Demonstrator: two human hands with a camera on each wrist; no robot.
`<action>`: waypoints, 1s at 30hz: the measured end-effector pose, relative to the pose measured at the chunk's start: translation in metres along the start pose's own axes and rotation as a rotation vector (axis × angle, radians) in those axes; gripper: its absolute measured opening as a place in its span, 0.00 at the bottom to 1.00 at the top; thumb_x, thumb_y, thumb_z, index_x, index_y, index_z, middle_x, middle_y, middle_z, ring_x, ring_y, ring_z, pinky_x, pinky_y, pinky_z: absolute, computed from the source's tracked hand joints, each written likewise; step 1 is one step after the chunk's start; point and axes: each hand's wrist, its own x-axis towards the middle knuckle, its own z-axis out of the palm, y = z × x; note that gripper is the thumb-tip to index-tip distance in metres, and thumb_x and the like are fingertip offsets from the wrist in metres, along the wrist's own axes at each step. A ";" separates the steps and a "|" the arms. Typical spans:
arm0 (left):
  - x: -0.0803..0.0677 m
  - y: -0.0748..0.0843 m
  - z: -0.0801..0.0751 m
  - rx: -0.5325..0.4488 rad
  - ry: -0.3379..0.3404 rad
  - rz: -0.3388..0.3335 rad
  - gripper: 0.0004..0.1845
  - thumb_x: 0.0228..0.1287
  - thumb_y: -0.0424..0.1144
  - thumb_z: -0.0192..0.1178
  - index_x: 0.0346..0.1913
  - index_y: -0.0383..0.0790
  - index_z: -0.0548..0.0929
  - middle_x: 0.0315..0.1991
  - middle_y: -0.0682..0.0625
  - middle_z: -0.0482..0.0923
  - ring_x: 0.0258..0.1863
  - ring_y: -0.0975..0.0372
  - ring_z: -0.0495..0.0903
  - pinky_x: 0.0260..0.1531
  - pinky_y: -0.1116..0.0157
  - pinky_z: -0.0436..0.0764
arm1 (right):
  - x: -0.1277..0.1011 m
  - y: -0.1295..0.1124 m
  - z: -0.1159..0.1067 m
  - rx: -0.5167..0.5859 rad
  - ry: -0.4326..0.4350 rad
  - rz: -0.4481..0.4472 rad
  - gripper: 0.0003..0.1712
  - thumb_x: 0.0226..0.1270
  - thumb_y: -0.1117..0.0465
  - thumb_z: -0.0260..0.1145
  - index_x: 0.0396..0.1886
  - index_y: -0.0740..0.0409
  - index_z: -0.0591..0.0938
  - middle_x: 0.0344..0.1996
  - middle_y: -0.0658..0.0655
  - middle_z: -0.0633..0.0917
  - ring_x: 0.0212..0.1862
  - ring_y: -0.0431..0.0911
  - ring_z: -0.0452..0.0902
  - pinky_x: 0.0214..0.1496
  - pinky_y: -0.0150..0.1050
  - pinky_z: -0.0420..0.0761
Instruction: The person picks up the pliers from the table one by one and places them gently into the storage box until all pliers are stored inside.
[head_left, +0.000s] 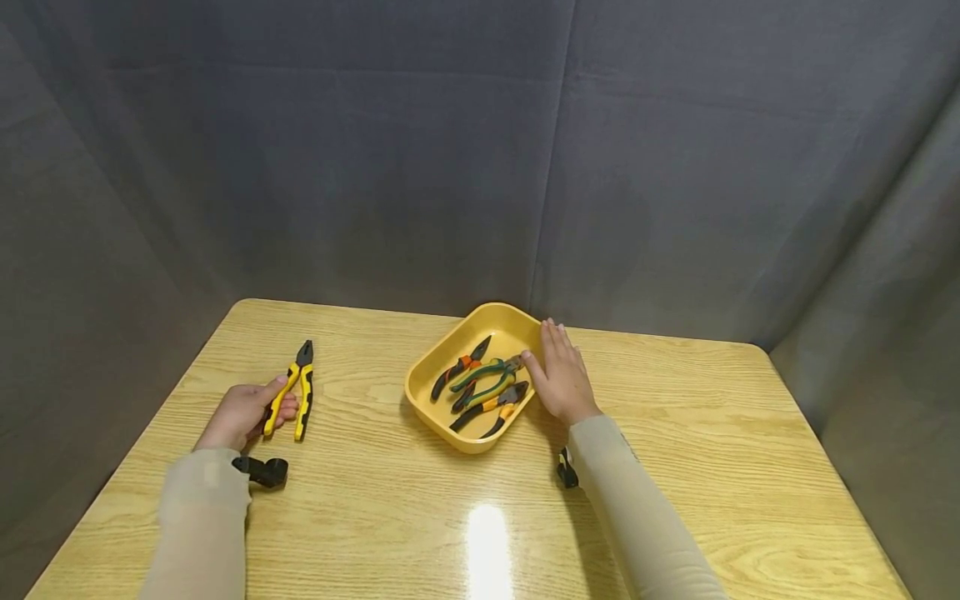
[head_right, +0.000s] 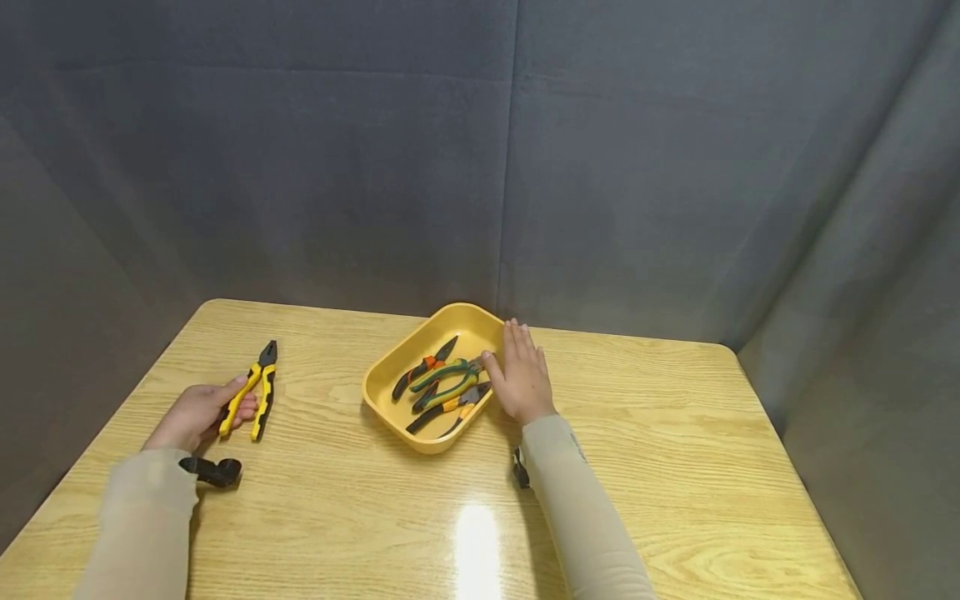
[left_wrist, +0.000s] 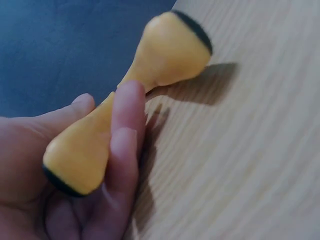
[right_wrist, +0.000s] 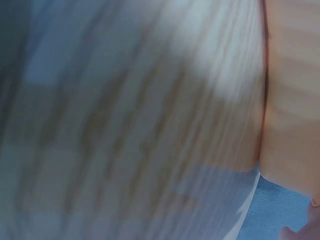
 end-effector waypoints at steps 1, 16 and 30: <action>0.000 0.000 0.001 0.005 0.004 0.007 0.32 0.82 0.49 0.47 0.58 0.15 0.74 0.28 0.55 0.84 0.27 0.69 0.84 0.29 0.71 0.84 | 0.000 0.000 0.000 -0.004 -0.003 0.001 0.41 0.83 0.43 0.45 0.82 0.63 0.48 0.81 0.61 0.49 0.82 0.55 0.37 0.79 0.60 0.45; -0.003 -0.003 0.006 0.018 0.048 0.053 0.32 0.83 0.48 0.46 0.58 0.13 0.73 0.29 0.54 0.84 0.27 0.69 0.84 0.29 0.71 0.84 | -0.002 -0.004 -0.004 -0.064 -0.029 0.006 0.42 0.83 0.40 0.40 0.82 0.62 0.47 0.82 0.60 0.47 0.82 0.53 0.36 0.80 0.57 0.39; -0.006 -0.003 0.008 0.050 0.074 0.074 0.31 0.83 0.48 0.44 0.57 0.14 0.74 0.29 0.55 0.84 0.27 0.70 0.84 0.30 0.71 0.84 | -0.003 -0.005 -0.005 -0.086 -0.036 0.001 0.42 0.83 0.39 0.37 0.82 0.62 0.46 0.82 0.60 0.47 0.82 0.53 0.35 0.80 0.56 0.40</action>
